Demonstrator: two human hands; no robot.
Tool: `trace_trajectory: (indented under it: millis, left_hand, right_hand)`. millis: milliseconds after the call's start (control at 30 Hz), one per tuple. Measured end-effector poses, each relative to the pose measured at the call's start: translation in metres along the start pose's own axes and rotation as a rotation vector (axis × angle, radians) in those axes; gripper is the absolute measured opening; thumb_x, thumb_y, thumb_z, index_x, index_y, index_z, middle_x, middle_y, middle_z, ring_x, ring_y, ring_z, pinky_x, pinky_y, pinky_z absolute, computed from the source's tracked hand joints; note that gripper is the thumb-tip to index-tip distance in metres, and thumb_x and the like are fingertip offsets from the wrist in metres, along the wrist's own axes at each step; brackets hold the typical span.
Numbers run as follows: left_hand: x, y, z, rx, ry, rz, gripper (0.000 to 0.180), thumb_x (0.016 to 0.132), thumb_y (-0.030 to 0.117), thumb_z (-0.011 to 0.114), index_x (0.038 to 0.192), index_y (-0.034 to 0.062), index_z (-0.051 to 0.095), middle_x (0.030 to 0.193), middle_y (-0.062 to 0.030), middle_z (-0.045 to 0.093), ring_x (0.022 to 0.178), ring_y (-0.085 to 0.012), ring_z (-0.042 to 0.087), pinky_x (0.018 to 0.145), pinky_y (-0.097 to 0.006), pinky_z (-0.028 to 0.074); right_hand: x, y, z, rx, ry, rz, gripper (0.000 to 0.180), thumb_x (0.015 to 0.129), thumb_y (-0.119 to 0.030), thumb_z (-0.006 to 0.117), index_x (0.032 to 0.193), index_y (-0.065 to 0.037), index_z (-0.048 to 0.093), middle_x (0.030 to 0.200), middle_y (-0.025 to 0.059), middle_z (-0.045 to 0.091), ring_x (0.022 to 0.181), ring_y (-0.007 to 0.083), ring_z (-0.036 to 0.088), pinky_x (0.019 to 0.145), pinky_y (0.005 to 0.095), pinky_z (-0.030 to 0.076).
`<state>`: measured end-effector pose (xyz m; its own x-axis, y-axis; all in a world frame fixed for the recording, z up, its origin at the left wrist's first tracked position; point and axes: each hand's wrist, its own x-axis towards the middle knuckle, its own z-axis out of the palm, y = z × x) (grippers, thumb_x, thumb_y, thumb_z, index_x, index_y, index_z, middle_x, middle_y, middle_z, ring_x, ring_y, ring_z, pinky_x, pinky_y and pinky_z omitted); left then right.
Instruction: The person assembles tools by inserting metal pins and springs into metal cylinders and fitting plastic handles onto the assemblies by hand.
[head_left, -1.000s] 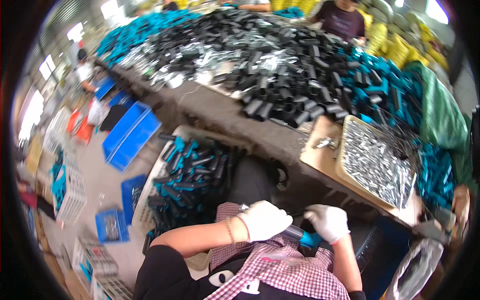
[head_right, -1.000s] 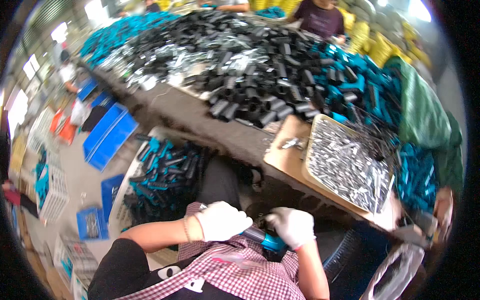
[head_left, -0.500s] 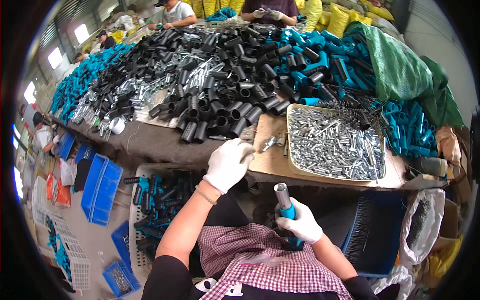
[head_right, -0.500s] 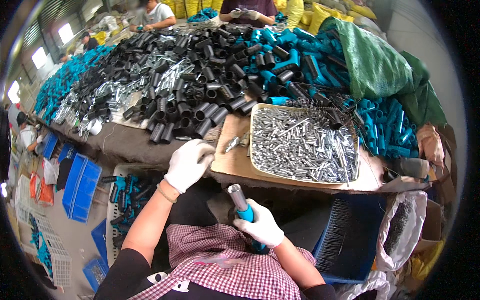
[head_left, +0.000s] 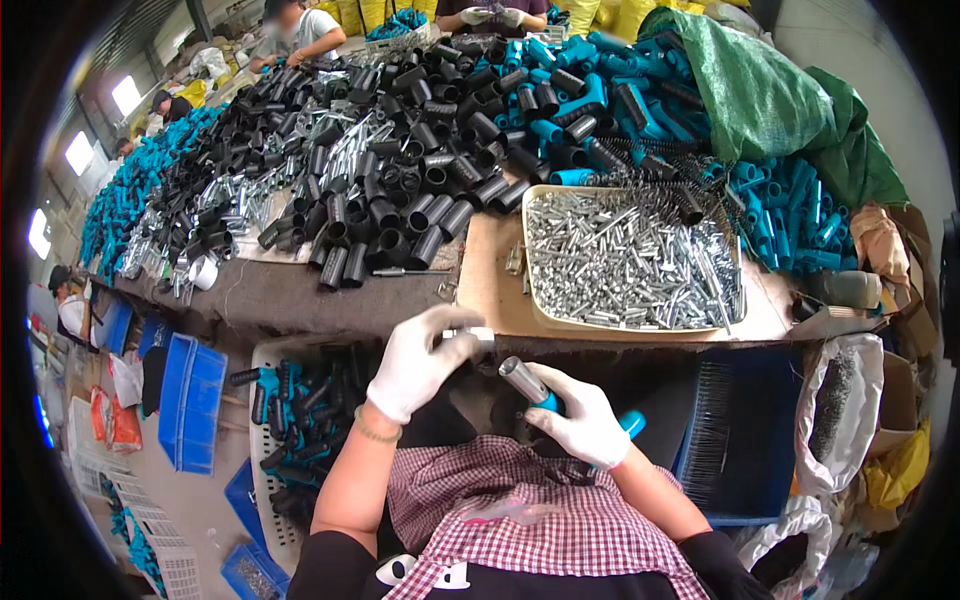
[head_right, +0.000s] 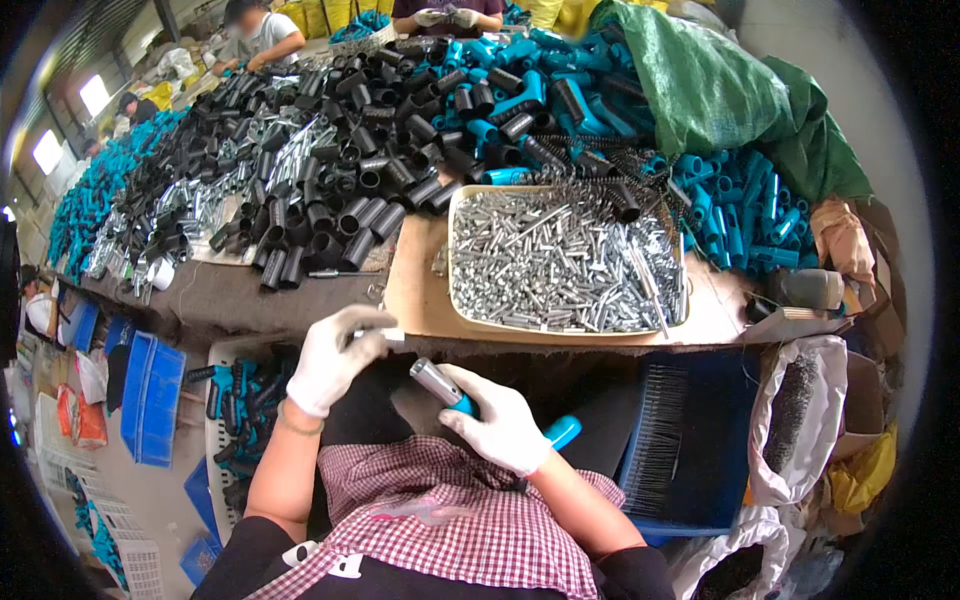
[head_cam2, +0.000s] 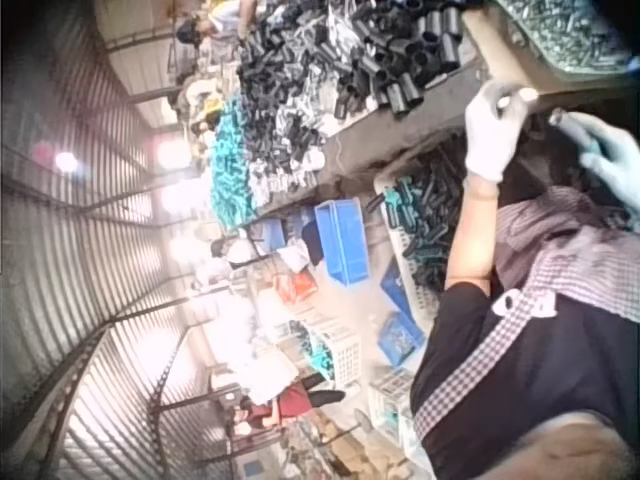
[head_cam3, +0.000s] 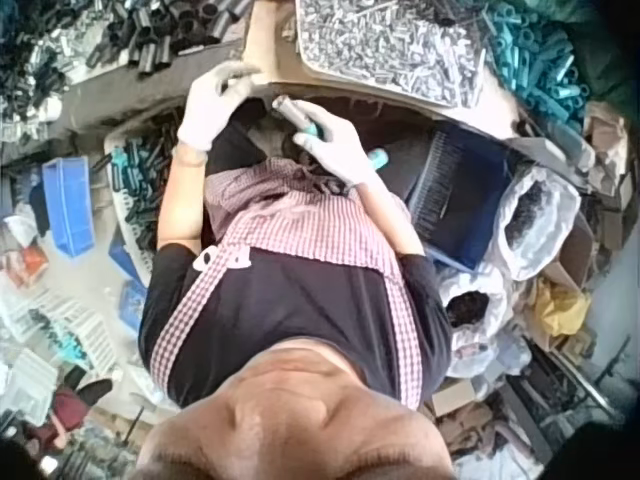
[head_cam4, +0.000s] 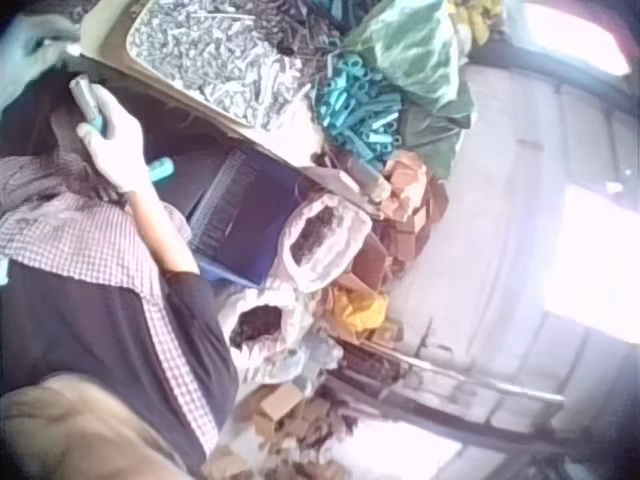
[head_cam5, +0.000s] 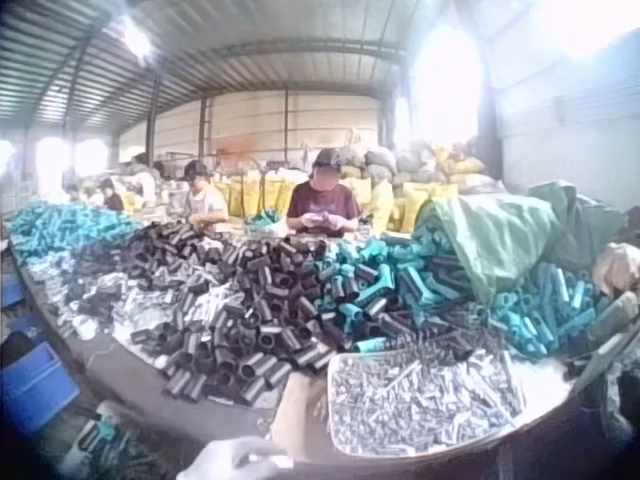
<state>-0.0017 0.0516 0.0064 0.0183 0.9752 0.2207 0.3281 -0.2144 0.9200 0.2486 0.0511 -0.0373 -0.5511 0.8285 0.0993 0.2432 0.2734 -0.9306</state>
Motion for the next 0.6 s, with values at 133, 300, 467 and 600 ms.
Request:
trace_trajectory:
  millis: [133, 300, 467, 600]
  left_hand:
    - [-0.035, 0.012, -0.008, 0.035, -0.051, -0.042, 0.048, 0.092, 0.040, 0.073, 0.110, -0.0037, 0.069, 0.094, -0.0099, 0.072, 0.081, -0.0121, 0.065, 0.076, -0.027, 0.053]
    - [-0.075, 0.020, -0.021, 0.161, -0.086, -0.202, 0.026, 0.095, 0.022, 0.067, 0.109, -0.0002, 0.070, 0.096, -0.0127, 0.073, 0.089, -0.0190, 0.071, 0.081, -0.034, 0.055]
    - [-0.084, 0.014, -0.009, 0.236, -0.191, -0.033, 0.021, 0.090, 0.019, 0.069, 0.107, 0.0061, 0.069, 0.094, -0.0152, 0.072, 0.085, -0.0325, 0.070, 0.078, -0.040, 0.055]
    - [-0.103, 0.016, -0.008, 0.282, -0.194, 0.187, 0.016, 0.084, 0.010, 0.068, 0.100, 0.0092, 0.068, 0.098, -0.0108, 0.065, 0.093, -0.0320, 0.064, 0.078, -0.042, 0.053]
  right_hand:
    - [0.009, -0.010, 0.007, -0.262, -0.029, -0.164, 0.060, 0.081, -0.021, 0.076, 0.137, -0.010, 0.057, 0.105, 0.0180, 0.068, 0.097, 0.0360, 0.067, 0.085, 0.0399, 0.054]
    - [0.005, -0.034, 0.025, -0.582, -0.110, -0.275, 0.058, 0.076, -0.021, 0.078, 0.131, -0.012, 0.062, 0.086, 0.0137, 0.063, 0.075, 0.0348, 0.065, 0.067, 0.0440, 0.053]
    - [-0.018, -0.027, 0.025, -0.485, -0.083, -0.249, 0.050, 0.067, -0.015, 0.080, 0.115, -0.007, 0.069, 0.084, 0.0181, 0.066, 0.076, 0.0368, 0.067, 0.069, 0.0423, 0.054]
    - [-0.023, -0.002, 0.023, -0.229, -0.234, -0.195, 0.061, 0.080, -0.049, 0.077, 0.112, 0.002, 0.067, 0.079, 0.0155, 0.066, 0.072, 0.0252, 0.068, 0.066, 0.0361, 0.053]
